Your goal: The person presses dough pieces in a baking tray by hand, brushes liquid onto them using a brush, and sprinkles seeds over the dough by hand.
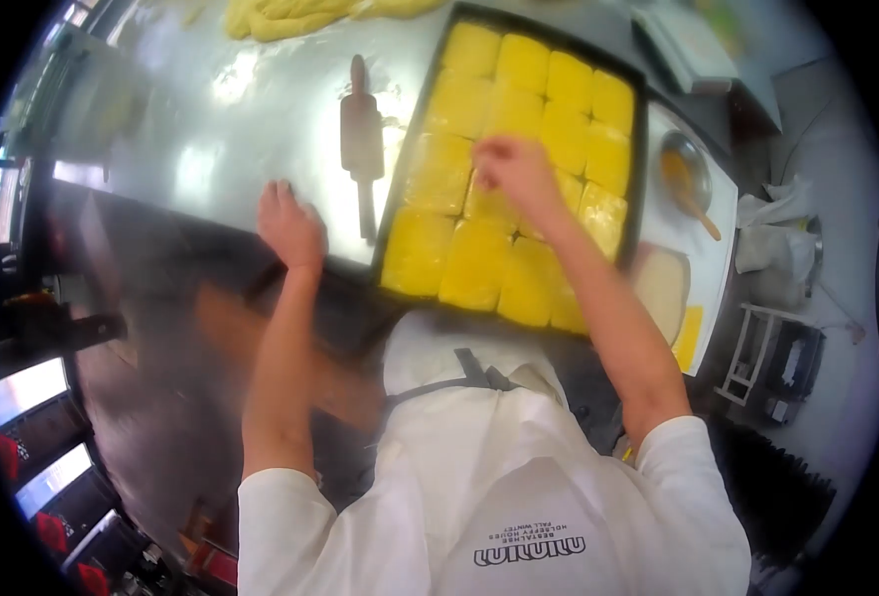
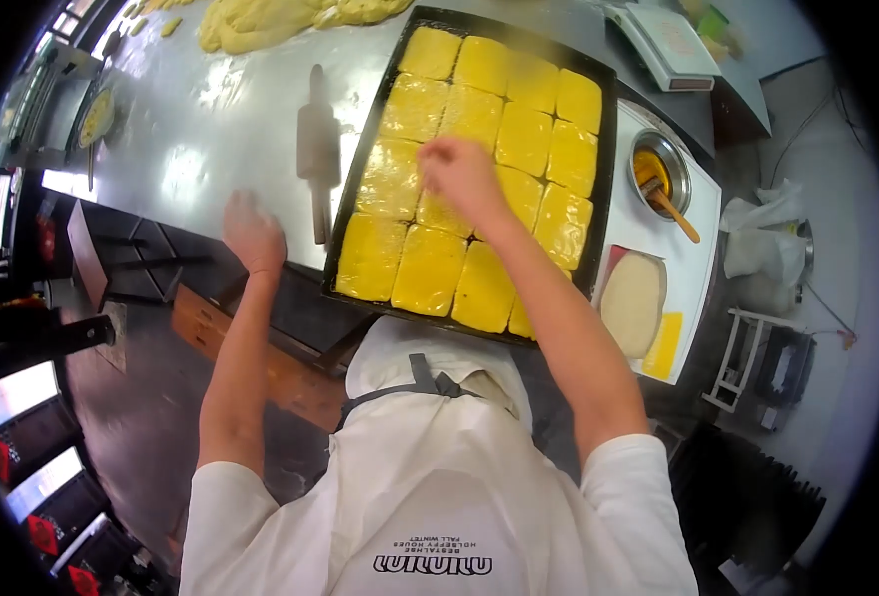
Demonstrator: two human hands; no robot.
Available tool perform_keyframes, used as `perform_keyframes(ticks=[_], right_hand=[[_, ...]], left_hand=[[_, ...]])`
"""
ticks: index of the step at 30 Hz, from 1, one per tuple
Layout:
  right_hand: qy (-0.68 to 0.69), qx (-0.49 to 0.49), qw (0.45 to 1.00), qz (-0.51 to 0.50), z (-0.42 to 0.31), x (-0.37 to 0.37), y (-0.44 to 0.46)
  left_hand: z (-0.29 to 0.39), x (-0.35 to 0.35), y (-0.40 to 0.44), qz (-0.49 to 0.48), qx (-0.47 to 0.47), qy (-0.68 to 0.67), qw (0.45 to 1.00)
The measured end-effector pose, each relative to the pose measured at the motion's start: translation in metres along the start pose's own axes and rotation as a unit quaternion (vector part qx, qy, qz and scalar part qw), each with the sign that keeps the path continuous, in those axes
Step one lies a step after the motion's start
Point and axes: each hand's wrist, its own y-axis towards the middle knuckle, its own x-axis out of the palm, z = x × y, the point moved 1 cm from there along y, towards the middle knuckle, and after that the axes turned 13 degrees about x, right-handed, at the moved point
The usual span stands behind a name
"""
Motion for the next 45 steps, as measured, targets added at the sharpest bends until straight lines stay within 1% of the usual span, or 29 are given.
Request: perform_keyframes(ticks=[1, 2, 4, 5, 6, 8, 9, 10, 12, 13, 16, 18, 21, 24, 25, 26, 27, 30, 33, 34, 36, 39, 42, 43, 45], right_hand=[[0.041, -0.032, 0.998, 0.047, -0.006, 0.004, 0.008], [-0.037, -0.022, 0.998, 0.036, -0.006, 0.01, 0.017], [-0.186, -0.009, 0.982, 0.025, -0.006, 0.016, 0.029], [-0.195, 0.031, 0.979, -0.042, -0.003, 0.02, 0.029], [-0.116, 0.011, 0.993, 0.012, -0.007, 0.02, 0.029], [0.041, -0.031, 0.993, 0.105, -0.018, 0.024, 0.033], [0.054, -0.066, 0.985, 0.153, -0.024, 0.025, 0.031], [0.01, -0.028, 0.995, 0.096, -0.021, 0.028, 0.034], [-0.074, 0.042, 0.996, -0.009, -0.016, 0.029, 0.04], [-0.074, 0.013, 0.997, 0.028, -0.019, 0.025, 0.043], [0.067, -0.062, 0.987, 0.132, -0.051, 0.006, 0.048], [0.088, -0.121, 0.98, 0.13, -0.083, -0.004, 0.037], [0.091, -0.233, 0.952, 0.174, -0.126, -0.011, 0.016], [0.026, -0.292, 0.913, 0.283, -0.103, 0.001, 0.034], [-0.043, -0.259, 0.941, 0.214, -0.065, 0.004, 0.061], [-0.085, -0.177, 0.964, 0.18, -0.034, 0.016, 0.074], [-0.126, -0.095, 0.977, 0.144, -0.028, 0.031, 0.076], [-0.027, -0.188, 0.946, 0.262, -0.031, 0.028, 0.069], [-0.115, -0.183, 0.954, 0.208, -0.029, 0.013, 0.069], [-0.141, -0.183, 0.945, 0.234, -0.031, 0.008, 0.071], [-0.193, -0.18, 0.924, 0.275, -0.035, 0.005, 0.074], [-0.224, -0.131, 0.941, 0.217, -0.044, 0.003, 0.09], [-0.234, -0.049, 0.97, 0.049, -0.036, 0.006, 0.101], [-0.196, -0.046, 0.977, 0.062, -0.034, 0.002, 0.094], [-0.131, -0.093, 0.973, 0.164, -0.037, -0.017, 0.067]], left_hand=[[-0.002, -0.001, 0.001, -0.022, -0.012, -0.028, 0.999], [-0.002, -0.005, -0.001, -0.02, -0.019, -0.03, 0.999], [-0.001, -0.005, 0.005, -0.006, -0.021, -0.04, 0.999], [0.001, -0.005, 0.005, -0.012, -0.023, -0.035, 0.999], [0.001, -0.005, 0.005, -0.016, -0.027, -0.031, 0.999], [-0.001, -0.002, 0.004, -0.021, -0.041, -0.027, 0.999], [-0.002, -0.002, 0.003, -0.023, -0.046, -0.03, 0.998], [-0.004, -0.003, 0.002, -0.028, -0.044, -0.036, 0.998], [-0.003, -0.004, 0.005, -0.035, -0.048, -0.031, 0.998], [-0.001, -0.005, 0.006, -0.037, -0.053, -0.028, 0.997], [-0.001, -0.011, 0.007, -0.054, -0.067, -0.036, 0.996], [-0.002, -0.012, 0.009, -0.071, -0.078, -0.048, 0.993], [0.0, -0.01, 0.01, -0.071, -0.082, -0.052, 0.993], [0.001, -0.011, 0.013, -0.029, -0.065, -0.036, 0.997], [0.003, -0.014, 0.013, -0.013, -0.055, -0.031, 0.998], [0.004, -0.018, 0.012, -0.019, -0.055, -0.031, 0.998], [0.005, -0.021, 0.013, -0.023, -0.056, -0.03, 0.998], [0.001, -0.011, 0.01, -0.036, -0.075, -0.043, 0.996], [0.0, -0.009, 0.008, -0.077, -0.084, -0.055, 0.992], [0.002, -0.011, 0.008, -0.092, -0.096, -0.054, 0.99], [0.001, -0.006, 0.005, -0.069, -0.081, -0.037, 0.994], [0.0, -0.003, 0.002, -0.058, -0.072, -0.023, 0.995], [0.004, -0.004, 0.002, -0.07, -0.076, -0.029, 0.994], [0.004, -0.004, 0.002, -0.078, -0.079, -0.032, 0.993], [0.004, -0.001, -0.001, -0.073, -0.079, -0.038, 0.994]])
